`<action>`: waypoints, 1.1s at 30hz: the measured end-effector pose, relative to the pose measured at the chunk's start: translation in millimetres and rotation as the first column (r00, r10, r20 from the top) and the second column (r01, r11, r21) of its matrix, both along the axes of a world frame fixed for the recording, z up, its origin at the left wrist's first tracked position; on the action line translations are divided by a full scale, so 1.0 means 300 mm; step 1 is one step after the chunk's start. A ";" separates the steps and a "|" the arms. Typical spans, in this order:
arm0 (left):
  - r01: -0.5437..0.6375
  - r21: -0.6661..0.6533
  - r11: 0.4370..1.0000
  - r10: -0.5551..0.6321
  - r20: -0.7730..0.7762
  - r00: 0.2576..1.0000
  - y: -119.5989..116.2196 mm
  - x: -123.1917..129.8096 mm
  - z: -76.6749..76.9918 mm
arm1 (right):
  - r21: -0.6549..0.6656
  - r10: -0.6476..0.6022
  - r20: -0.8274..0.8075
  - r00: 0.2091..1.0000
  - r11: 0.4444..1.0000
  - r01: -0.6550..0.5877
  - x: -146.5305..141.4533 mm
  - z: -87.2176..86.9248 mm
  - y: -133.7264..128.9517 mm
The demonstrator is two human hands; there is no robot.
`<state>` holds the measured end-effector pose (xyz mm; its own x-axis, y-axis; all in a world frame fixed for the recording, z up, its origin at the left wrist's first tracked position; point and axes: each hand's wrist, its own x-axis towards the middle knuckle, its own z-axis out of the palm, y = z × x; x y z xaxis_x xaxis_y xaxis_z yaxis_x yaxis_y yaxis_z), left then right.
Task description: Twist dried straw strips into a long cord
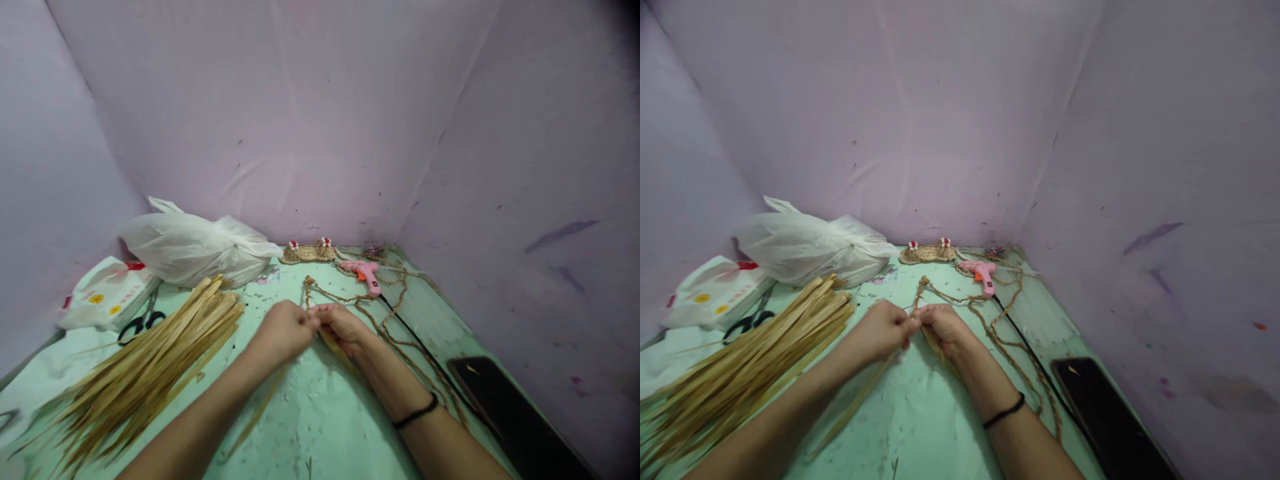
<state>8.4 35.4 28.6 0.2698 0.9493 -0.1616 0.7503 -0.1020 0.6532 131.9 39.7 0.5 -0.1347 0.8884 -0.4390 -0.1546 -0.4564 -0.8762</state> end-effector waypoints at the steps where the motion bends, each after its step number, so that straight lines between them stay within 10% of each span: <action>1: -0.096 -0.014 0.995 0.097 0.081 0.992 0.024 -0.018 0.012 | -0.006 0.005 -0.027 1.000 1.000 -0.005 0.003 0.006 0.000; 4: -0.248 -0.269 0.931 0.325 0.297 0.898 0.072 -0.048 0.020 | -0.009 0.024 -0.045 0.999 1.000 -0.024 0.007 0.012 0.001; 9: 0.048 -0.632 0.773 0.340 0.477 0.810 0.075 -0.027 -0.041 | 0.084 0.087 -0.012 0.996 0.993 -0.085 0.012 -0.011 0.003; 15: -0.080 -0.507 0.858 0.296 0.360 0.885 0.065 -0.006 -0.079 | 0.228 0.147 0.382 0.913 0.942 -0.247 0.031 -0.049 0.019; 20: -0.119 -0.299 0.947 0.212 0.299 0.931 0.061 0.005 -0.110 | 0.300 -0.056 0.830 0.554 0.883 -0.360 0.026 -0.036 0.003; 30: -0.109 -0.483 0.869 0.290 0.318 0.903 0.050 -0.001 -0.062 | 0.221 -0.103 0.948 0.300 0.891 -0.395 -0.048 0.055 -0.084; 33: -0.016 -0.465 0.885 0.212 0.372 0.904 0.070 -0.024 -0.088 | 0.229 -0.073 0.937 0.342 0.869 -0.439 -0.063 0.065 -0.100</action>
<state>1.1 56.5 2.1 0.2978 0.8303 -0.4710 0.4001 0.3394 0.8513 112.9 9.8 19.9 -0.0719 0.9966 -0.0395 0.8754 0.0441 -0.4813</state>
